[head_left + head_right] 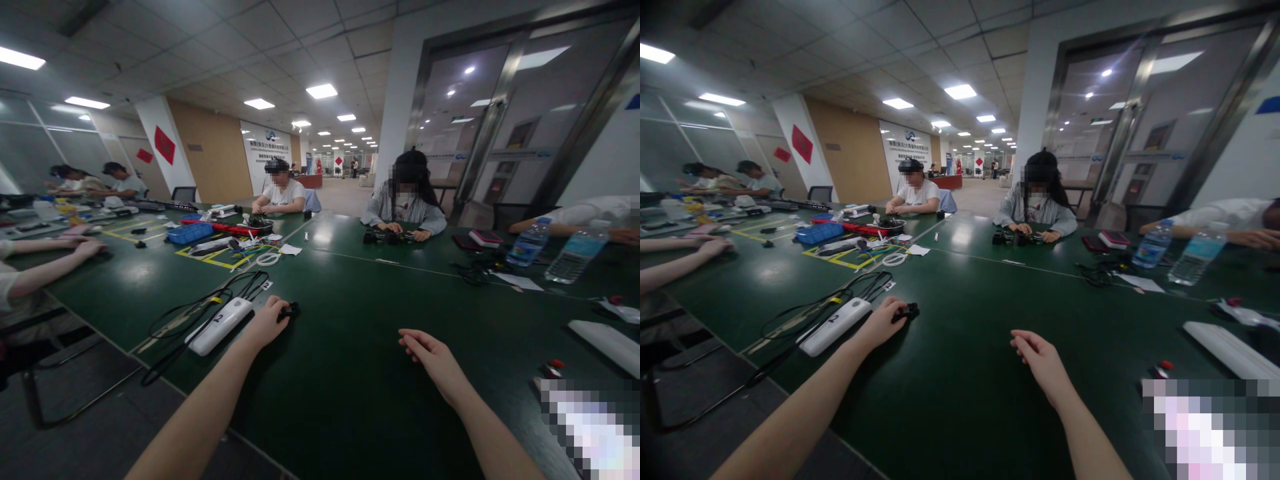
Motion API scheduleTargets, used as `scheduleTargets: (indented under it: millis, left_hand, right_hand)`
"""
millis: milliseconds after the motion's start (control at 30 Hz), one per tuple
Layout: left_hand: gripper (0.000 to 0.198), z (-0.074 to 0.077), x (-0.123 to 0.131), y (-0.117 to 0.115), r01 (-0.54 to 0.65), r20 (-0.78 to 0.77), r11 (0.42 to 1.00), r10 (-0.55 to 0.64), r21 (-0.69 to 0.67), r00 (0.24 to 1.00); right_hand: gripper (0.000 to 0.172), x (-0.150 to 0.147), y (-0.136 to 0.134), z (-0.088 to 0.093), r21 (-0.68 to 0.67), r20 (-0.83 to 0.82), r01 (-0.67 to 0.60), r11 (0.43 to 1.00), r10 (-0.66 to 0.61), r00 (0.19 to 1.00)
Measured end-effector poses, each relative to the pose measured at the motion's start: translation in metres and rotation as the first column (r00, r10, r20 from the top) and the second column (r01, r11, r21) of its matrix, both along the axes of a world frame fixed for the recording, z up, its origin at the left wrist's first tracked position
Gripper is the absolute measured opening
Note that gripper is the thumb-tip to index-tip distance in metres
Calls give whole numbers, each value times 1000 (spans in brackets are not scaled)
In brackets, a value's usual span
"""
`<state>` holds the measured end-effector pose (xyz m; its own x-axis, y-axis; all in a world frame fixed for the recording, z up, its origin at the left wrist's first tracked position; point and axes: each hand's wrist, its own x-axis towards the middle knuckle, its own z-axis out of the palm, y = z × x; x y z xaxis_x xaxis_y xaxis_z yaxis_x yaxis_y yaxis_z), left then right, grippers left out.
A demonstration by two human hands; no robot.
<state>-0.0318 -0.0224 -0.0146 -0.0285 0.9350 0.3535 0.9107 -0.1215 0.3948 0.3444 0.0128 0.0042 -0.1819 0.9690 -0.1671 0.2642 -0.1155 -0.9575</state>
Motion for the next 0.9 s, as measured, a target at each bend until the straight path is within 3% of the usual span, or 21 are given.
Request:
scheduleTargets:
  millis: [167,367,900]
  left_hand:
    - [34,-3,-4,3,-45,37,998,44,34,998]
    - [24,-2,-7,5,-87,-14,996,87,10,996]
    - [19,0,-8,5,-117,-8,991,117,-70,993]
  right_hand:
    - [35,1,1,-1,1,-4,-8,1000,8,1000]
    - [35,-2,-1,2,-3,-25,7,1000,-7,1000]
    - [35,-3,-2,5,-5,-14,15,1000,-15,1000]
